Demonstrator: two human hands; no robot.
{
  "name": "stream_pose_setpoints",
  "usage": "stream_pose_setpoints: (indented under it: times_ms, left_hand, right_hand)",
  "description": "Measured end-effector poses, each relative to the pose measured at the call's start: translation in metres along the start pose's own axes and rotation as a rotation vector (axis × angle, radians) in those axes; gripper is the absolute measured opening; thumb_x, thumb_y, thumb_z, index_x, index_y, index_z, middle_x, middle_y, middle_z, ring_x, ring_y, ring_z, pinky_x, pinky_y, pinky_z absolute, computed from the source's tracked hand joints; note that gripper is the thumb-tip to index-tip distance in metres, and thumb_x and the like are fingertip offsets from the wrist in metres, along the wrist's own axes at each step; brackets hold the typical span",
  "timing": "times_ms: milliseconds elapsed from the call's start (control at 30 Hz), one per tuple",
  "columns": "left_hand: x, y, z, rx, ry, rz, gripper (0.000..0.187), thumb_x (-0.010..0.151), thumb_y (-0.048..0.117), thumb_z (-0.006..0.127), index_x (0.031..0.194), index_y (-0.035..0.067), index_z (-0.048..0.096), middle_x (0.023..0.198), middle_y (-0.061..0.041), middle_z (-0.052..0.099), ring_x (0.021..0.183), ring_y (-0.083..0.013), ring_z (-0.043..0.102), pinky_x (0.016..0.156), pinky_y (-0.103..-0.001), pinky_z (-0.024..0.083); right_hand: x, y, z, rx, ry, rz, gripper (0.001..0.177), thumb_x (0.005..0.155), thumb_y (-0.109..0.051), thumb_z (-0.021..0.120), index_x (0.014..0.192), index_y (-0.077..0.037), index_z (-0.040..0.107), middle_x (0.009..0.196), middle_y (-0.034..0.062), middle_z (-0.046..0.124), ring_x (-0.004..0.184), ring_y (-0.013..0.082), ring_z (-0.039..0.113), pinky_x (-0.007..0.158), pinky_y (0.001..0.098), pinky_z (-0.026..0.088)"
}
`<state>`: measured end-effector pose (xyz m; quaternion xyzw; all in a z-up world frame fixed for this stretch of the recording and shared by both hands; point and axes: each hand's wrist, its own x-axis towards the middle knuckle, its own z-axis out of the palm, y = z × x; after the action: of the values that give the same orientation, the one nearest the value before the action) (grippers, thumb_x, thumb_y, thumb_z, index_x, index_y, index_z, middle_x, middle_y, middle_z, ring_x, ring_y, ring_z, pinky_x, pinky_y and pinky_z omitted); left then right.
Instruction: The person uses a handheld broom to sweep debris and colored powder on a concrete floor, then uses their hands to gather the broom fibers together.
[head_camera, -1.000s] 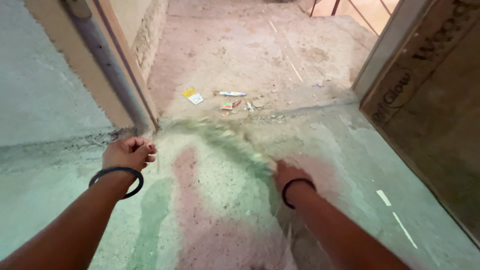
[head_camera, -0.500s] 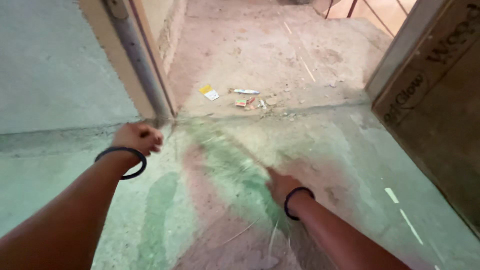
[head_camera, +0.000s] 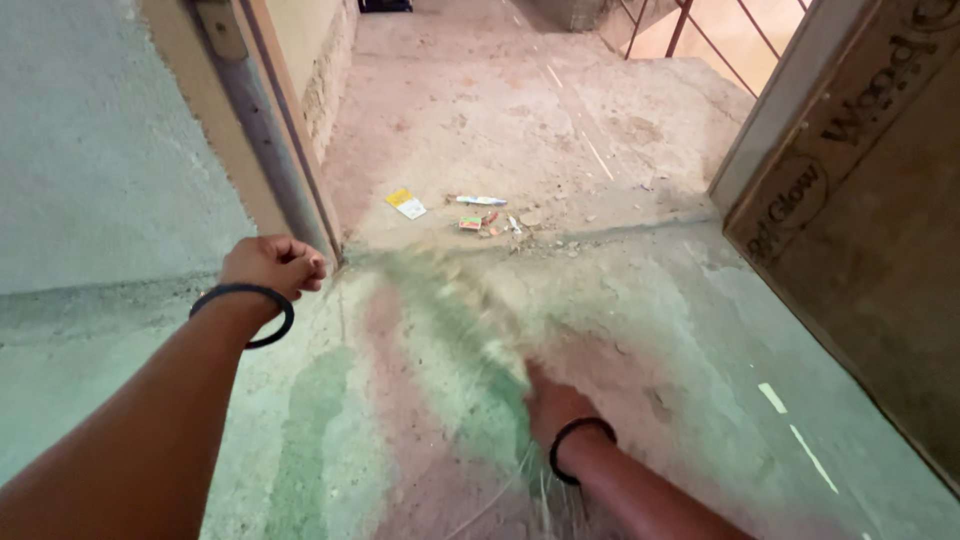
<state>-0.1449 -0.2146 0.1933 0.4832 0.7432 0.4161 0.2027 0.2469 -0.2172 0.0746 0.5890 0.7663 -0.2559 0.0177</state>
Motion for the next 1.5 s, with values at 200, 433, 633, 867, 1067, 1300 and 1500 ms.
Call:
stream_pose_setpoints:
  times_ms: [200, 433, 633, 867, 1067, 1300, 1500]
  left_hand:
    - [0.001, -0.003, 0.010, -0.023, -0.044, -0.005, 0.016, 0.091, 0.019, 0.072, 0.087, 0.003, 0.076, 0.080, -0.006, 0.078, 0.071, -0.0150, 0.076, 0.063, -0.031, 0.058]
    - [0.002, 0.029, 0.049, 0.010, -0.307, 0.057, 0.014, 0.090, 0.015, 0.068, 0.085, 0.004, 0.074, 0.081, -0.005, 0.078, 0.074, -0.0138, 0.076, 0.063, -0.030, 0.056]
    - [0.002, 0.035, 0.060, 0.000, -0.362, 0.036, 0.011, 0.088, 0.012, 0.070, 0.084, 0.003, 0.074, 0.080, -0.007, 0.077, 0.071, -0.0150, 0.074, 0.060, -0.031, 0.053]
    - [-0.003, 0.054, 0.073, 0.036, -0.322, 0.059, 0.011, 0.087, 0.010, 0.071, 0.080, 0.001, 0.073, 0.078, -0.010, 0.077, 0.069, -0.0162, 0.076, 0.062, -0.028, 0.057]
    - [-0.008, 0.069, 0.083, -0.019, -0.380, 0.028, 0.010, 0.087, 0.011, 0.070, 0.082, 0.003, 0.073, 0.078, -0.007, 0.077, 0.070, -0.0152, 0.074, 0.059, -0.031, 0.053]
    - [-0.010, 0.069, 0.086, 0.043, -0.405, 0.103, 0.012, 0.087, 0.010, 0.071, 0.081, 0.000, 0.075, 0.076, -0.009, 0.077, 0.070, -0.0151, 0.075, 0.068, -0.029, 0.060]
    - [-0.020, 0.086, 0.085, 0.099, -0.413, 0.121, 0.012, 0.088, 0.009, 0.070, 0.081, 0.000, 0.075, 0.079, -0.011, 0.077, 0.071, -0.0150, 0.074, 0.070, -0.031, 0.059]
  right_hand:
    - [-0.029, 0.015, -0.021, -0.148, -0.220, -0.238, 0.066, 0.104, -0.034, 0.047, 0.163, -0.028, 0.018, 0.111, 0.0227, 0.068, 0.100, 0.0394, 0.067, 0.091, 0.0502, 0.053]
    - [-0.027, 0.066, -0.057, -0.083, -0.053, -0.010, 0.060, 0.103, -0.039, 0.040, 0.161, -0.029, 0.025, 0.103, 0.0173, 0.074, 0.096, 0.0364, 0.070, 0.090, 0.0497, 0.054]
    - [-0.038, 0.177, -0.063, -0.426, -0.262, -0.343, 0.047, 0.100, -0.055, 0.045, 0.139, -0.029, 0.053, 0.117, 0.0101, 0.069, 0.110, 0.0356, 0.065, 0.094, 0.0488, 0.050]
    - [-0.035, 0.172, -0.096, -0.333, 0.099, 0.189, 0.045, 0.105, -0.053, 0.039, 0.130, -0.021, 0.059, 0.110, 0.0136, 0.076, 0.107, 0.0365, 0.070, 0.093, 0.0498, 0.054]
    - [-0.054, 0.228, -0.075, -0.597, -0.276, -0.333, 0.041, 0.101, -0.047, 0.049, 0.134, -0.022, 0.054, 0.119, 0.0143, 0.067, 0.113, 0.0354, 0.063, 0.097, 0.0483, 0.050]
    - [-0.045, 0.226, -0.132, -0.458, -0.012, 0.265, 0.052, 0.101, -0.055, 0.044, 0.142, -0.024, 0.042, 0.125, 0.0093, 0.069, 0.116, 0.0310, 0.067, 0.099, 0.0472, 0.053]
    - [-0.054, 0.196, -0.100, -0.435, 0.041, -0.103, 0.044, 0.102, -0.052, 0.043, 0.126, -0.017, 0.055, 0.111, 0.0132, 0.075, 0.107, 0.0344, 0.070, 0.094, 0.0462, 0.055]
